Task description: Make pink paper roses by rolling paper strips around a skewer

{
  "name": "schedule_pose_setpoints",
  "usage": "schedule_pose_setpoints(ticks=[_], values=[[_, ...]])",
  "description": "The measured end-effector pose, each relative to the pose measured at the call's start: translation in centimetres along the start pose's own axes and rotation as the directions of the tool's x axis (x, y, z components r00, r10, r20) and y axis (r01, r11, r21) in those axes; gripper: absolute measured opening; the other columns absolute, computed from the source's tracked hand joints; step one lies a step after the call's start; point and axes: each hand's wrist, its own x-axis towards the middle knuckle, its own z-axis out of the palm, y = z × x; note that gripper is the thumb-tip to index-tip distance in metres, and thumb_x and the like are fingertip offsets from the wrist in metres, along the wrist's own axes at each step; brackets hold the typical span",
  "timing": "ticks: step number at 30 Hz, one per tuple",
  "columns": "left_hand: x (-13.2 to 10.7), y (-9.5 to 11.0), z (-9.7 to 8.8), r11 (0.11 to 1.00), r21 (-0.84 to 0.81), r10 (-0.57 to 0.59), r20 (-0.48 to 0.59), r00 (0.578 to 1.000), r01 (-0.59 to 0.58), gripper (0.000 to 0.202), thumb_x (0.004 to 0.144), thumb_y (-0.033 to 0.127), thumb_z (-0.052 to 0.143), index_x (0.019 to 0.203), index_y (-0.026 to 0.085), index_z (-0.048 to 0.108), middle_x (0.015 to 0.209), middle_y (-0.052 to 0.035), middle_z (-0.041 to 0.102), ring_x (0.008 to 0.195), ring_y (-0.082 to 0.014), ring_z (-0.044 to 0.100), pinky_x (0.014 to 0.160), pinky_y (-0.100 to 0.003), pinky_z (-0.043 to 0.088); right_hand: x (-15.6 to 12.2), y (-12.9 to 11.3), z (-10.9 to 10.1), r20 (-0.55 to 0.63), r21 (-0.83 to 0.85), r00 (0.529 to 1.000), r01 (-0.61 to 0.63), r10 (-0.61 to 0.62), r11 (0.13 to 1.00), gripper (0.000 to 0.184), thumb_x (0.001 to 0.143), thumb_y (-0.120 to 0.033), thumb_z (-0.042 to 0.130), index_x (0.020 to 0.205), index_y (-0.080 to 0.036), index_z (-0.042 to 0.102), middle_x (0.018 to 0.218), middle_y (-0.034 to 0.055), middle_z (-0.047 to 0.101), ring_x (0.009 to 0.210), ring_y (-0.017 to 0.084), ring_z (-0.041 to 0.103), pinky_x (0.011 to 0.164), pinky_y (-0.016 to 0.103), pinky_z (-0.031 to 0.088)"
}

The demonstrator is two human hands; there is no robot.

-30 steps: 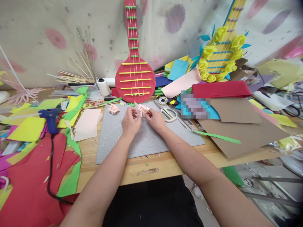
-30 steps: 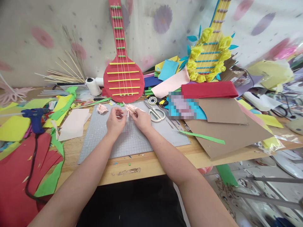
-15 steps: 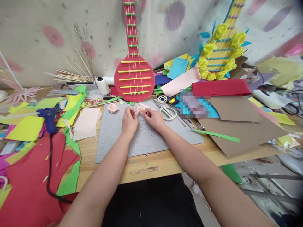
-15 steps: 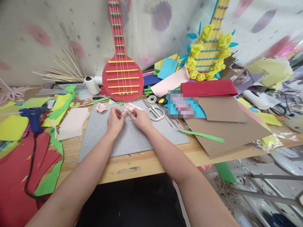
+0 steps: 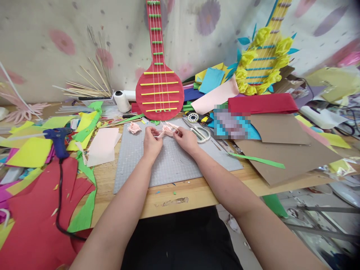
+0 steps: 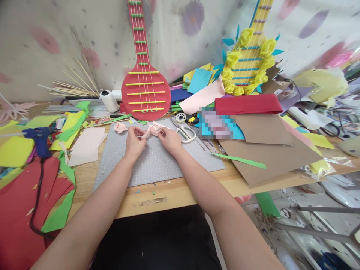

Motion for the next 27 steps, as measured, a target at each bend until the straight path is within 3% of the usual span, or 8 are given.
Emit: schedule_pose_setpoints(ticks=[5, 14, 20, 27], values=[[-0.05, -0.35, 0.13, 0.998, -0.022, 0.061, 0.109, 0.992, -0.059, 0.038, 0.06, -0.005, 0.047, 0.089, 0.021, 0.042, 0.092, -0.0029, 0.057, 0.086, -0.013, 0.058, 0.071, -0.026, 0.049, -0.03, -0.08, -0.06, -0.011, 0.001, 1.0, 0.017, -0.017, 1.0, 0.023, 0.08, -0.038, 0.045, 0.079, -0.021, 0.061, 0.069, -0.0003, 0.063, 0.061, 0.012, 0.053, 0.052, 0.023, 0.025], [0.4, -0.69, -0.19, 0.988, 0.012, 0.147, 0.206, 0.967, -0.153, 0.034, 0.068, -0.001, 0.053, 0.094, 0.02, 0.058, 0.099, -0.0042, 0.058, 0.074, -0.0097, 0.06, 0.068, -0.025, 0.053, 0.07, -0.02, 0.08, -0.019, -0.015, 1.0, 0.019, -0.02, 1.0, 0.023, 0.081, -0.038, 0.046, 0.081, -0.02, 0.061, 0.071, 0.0003, 0.064, 0.064, 0.013, 0.054, 0.052, 0.023, 0.024], [0.66, -0.72, 0.02, 0.961, 0.04, 0.259, 0.232, 0.938, -0.275, 0.025, 0.073, 0.006, 0.054, 0.093, 0.019, 0.062, 0.103, -0.0056, 0.059, 0.075, -0.0097, 0.06, 0.07, -0.026, 0.053, 0.07, -0.05, 0.09, -0.025, 0.003, 0.997, 0.068, -0.068, 0.998, 0.023, 0.081, -0.038, 0.047, 0.081, -0.021, 0.062, 0.068, -0.0006, 0.063, 0.062, 0.013, 0.054, 0.052, 0.023, 0.025], [0.51, 0.03, -0.04, 0.932, 0.166, 0.29, 0.19, 0.938, -0.322, 0.013, 0.078, 0.015, 0.052, 0.082, 0.019, 0.063, 0.088, -0.0045, 0.061, 0.081, -0.0139, 0.058, 0.065, -0.024, 0.051, 0.02, -0.13, 0.03, -0.043, 0.02, 0.996, 0.082, -0.081, 0.996, 0.023, 0.08, -0.035, 0.047, 0.089, -0.022, 0.064, 0.07, -0.0001, 0.065, 0.065, 0.013, 0.055, 0.054, 0.023, 0.027]])
